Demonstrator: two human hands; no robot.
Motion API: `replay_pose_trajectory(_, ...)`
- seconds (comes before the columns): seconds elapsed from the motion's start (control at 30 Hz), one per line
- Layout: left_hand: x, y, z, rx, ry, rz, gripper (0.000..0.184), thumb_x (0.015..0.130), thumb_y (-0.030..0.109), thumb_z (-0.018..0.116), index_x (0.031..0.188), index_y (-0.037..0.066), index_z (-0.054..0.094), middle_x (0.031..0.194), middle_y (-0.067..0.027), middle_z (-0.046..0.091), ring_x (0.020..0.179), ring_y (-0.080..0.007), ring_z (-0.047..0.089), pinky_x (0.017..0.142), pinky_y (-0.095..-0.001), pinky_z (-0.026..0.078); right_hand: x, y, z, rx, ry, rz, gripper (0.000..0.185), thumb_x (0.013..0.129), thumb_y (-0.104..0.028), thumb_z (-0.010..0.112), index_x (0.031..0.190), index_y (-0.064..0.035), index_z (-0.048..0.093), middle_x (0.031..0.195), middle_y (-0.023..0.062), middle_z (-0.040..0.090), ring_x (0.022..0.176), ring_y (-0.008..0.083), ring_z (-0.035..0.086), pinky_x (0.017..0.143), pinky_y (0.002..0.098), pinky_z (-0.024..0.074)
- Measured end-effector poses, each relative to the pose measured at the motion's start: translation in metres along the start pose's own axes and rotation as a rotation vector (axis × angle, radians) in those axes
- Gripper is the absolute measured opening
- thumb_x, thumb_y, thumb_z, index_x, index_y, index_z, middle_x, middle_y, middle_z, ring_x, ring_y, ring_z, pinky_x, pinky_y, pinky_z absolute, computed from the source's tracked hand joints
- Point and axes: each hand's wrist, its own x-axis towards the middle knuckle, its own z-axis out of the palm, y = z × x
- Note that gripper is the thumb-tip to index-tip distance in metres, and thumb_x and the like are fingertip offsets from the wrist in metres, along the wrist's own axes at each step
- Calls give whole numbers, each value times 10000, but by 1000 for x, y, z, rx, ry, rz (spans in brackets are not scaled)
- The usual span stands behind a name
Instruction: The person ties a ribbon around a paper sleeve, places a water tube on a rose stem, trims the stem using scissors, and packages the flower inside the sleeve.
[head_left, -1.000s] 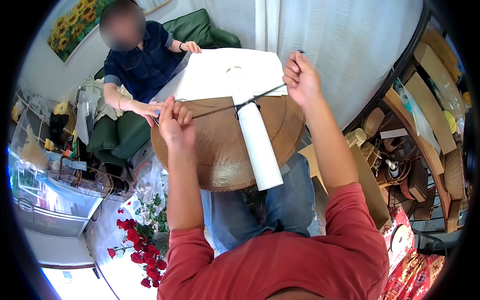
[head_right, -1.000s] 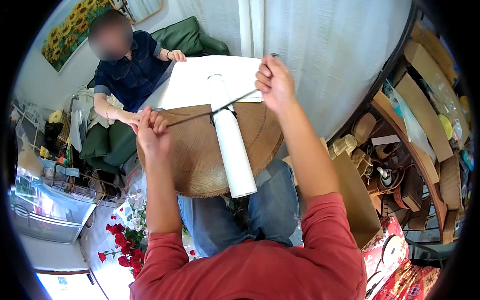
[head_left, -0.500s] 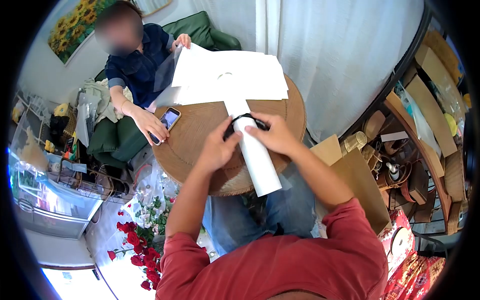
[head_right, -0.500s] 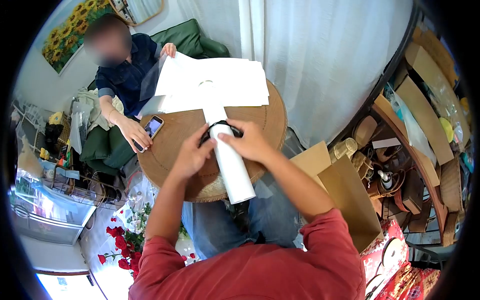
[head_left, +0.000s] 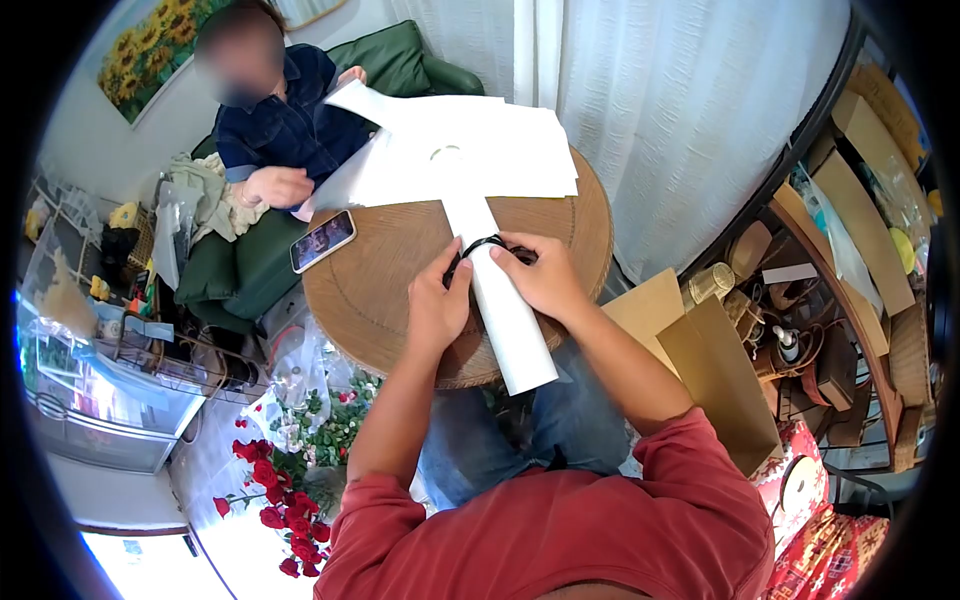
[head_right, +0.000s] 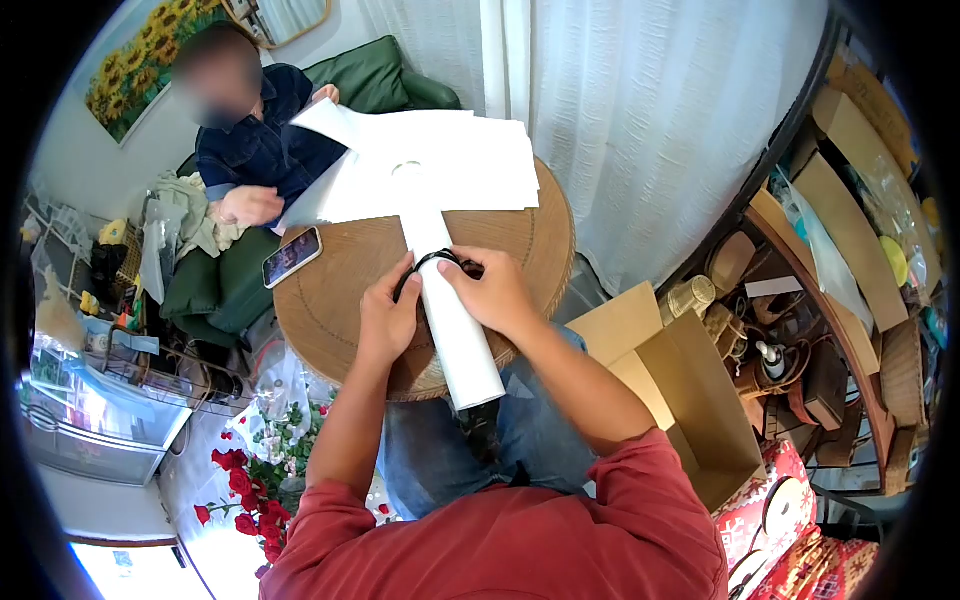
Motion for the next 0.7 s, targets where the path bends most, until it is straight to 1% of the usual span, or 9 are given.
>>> replay_pose_trajectory(0.13,13,-12,-6,73,-5,114,354,962,156,669,1270,-15,709,1087,-260,753,1051,-378,739,933,-424,557,21,-4,-10,-113,-66,3,396,935,-297,756,1158,30,762,911,211,779,772,245,746,724,370,579)
replay_pose_trajectory(0.2,18,-17,-6,118,-14,153,263,924,109,704,1149,-22,744,1039,-227,765,993,-327,756,888,-383,568,27,-1,-10,-120,-72,4,377,939,-292,752,1147,23,768,906,204,779,772,244,746,726,369,578)
replay_pose_trajectory(0.3,26,-18,-7,223,5,168,192,912,107,720,1032,-40,749,995,-217,765,904,-317,758,822,-389,576,34,1,-12,-150,-77,-13,347,950,-280,741,1125,18,776,899,203,778,768,248,747,728,366,576)
replay_pose_trajectory(0.4,29,-13,-8,202,-1,100,170,895,102,735,1003,-28,759,927,-202,756,778,-291,734,752,-383,569,37,6,-19,-196,-99,-53,327,961,-262,733,1103,29,779,894,202,779,761,236,741,726,358,572)
replay_pose_trajectory(0.47,30,-19,-6,183,10,146,164,900,91,734,993,-44,755,902,-182,758,741,-263,715,726,-368,563,39,11,-20,-217,-120,-77,320,966,-251,730,1092,39,779,892,195,783,758,219,736,724,352,568)
replay_pose_trajectory(0.53,28,-23,-3,163,20,188,160,905,79,733,983,-59,751,876,-162,759,704,-236,695,701,-353,557,34,12,-19,-18,-128,6,315,966,-232,734,1082,58,777,873,166,786,742,172,710,700,338,557)
replay_pose_trajectory(0.6,26,-22,1,-195,-43,-221,194,909,81,730,1002,-89,747,960,-209,778,928,-276,755,849,-366,570,25,5,-13,64,-88,115,300,967,-218,732,1062,62,779,843,149,780,713,156,693,671,334,548)
replay_pose_trajectory(0.63,25,-21,3,-196,-44,-223,194,909,81,730,1002,-89,747,960,-209,778,928,-276,755,849,-366,570,22,1,-10,145,-47,224,286,967,-204,729,1042,67,782,812,131,775,683,141,675,643,329,539)
replay_pose_trajectory(0.7,20,-17,6,-220,-19,-231,202,922,63,720,1035,-102,751,962,-189,785,943,-228,749,854,-338,566,19,5,-6,98,-8,189,291,967,-210,728,1008,73,783,776,132,763,650,141,664,614,330,527)
